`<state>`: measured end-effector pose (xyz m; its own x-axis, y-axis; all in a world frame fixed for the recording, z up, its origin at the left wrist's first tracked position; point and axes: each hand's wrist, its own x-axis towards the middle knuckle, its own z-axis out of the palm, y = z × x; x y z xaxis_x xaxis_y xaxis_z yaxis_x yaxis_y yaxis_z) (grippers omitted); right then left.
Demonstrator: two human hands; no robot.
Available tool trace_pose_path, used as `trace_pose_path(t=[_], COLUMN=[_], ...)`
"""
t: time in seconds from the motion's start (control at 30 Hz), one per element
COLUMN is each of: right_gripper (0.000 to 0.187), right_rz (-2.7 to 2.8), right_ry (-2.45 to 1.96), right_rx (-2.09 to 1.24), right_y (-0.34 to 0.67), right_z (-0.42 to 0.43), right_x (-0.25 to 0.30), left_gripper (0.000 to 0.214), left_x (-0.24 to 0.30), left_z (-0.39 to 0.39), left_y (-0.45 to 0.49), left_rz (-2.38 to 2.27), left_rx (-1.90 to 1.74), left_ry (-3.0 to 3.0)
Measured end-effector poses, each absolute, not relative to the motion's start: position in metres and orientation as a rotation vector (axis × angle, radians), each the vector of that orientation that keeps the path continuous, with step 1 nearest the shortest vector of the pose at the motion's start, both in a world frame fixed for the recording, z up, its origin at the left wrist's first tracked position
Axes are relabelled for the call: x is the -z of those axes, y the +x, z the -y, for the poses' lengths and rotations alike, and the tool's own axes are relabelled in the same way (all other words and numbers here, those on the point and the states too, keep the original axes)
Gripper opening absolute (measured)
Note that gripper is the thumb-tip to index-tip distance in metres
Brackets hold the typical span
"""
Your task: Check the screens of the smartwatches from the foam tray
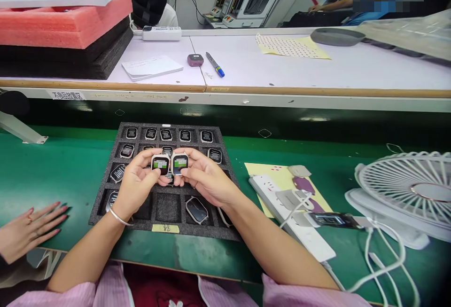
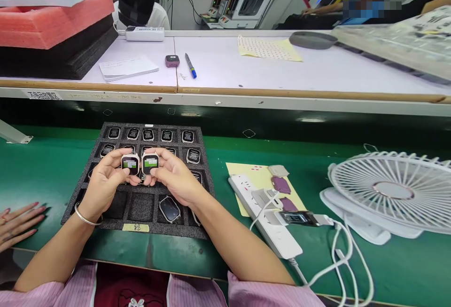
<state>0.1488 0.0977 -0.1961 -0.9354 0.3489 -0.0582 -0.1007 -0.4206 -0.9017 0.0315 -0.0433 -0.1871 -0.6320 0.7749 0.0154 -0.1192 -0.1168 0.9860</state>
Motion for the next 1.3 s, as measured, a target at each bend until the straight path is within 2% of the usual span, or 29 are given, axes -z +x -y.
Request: trace_pose_path(t=[0.23, 0.53, 0.73, 1.03, 1.3], right_gripper=[0.031, 0.039, 0.028, 0.034, 0.036], right_rz=[1.516, 1.508, 1.469, 1.48, 1.475], right_ry=[-0.388, -0.373, -0.431, -0.435, -0.403], right_rx=[-2.414, -2.409, -2.451, -2.449, -2.442], right_y=[0.1491, 0.1488, 0.1482, 0.1469, 0.1465], right_z=[-0.0973, -0.0973, -0.0971, -0.0968, -0.0973], right_x=[0.1965, 0.1963, 0.1956, 0.2004, 0.1999], left_gripper=[0.036, 0.037, 0.035, 0.032, 0.038], left_x=[0.1863, 0.1877, 0.1864, 0.1908, 0.1894], left_z=[0.0431, 0.0445, 0.044, 0.0424, 0.0411], left_y=[0.032, 0.0312, 0.0319, 0.0307, 0.032], left_rz=[-1.545, -1.512, -1.532, -1.56, -1.532], left_rx=[-1.804, -1.811, -1.795, -1.808, -1.837], left_ry=[0.732, 0.744, 0.701, 0.713, 0.722])
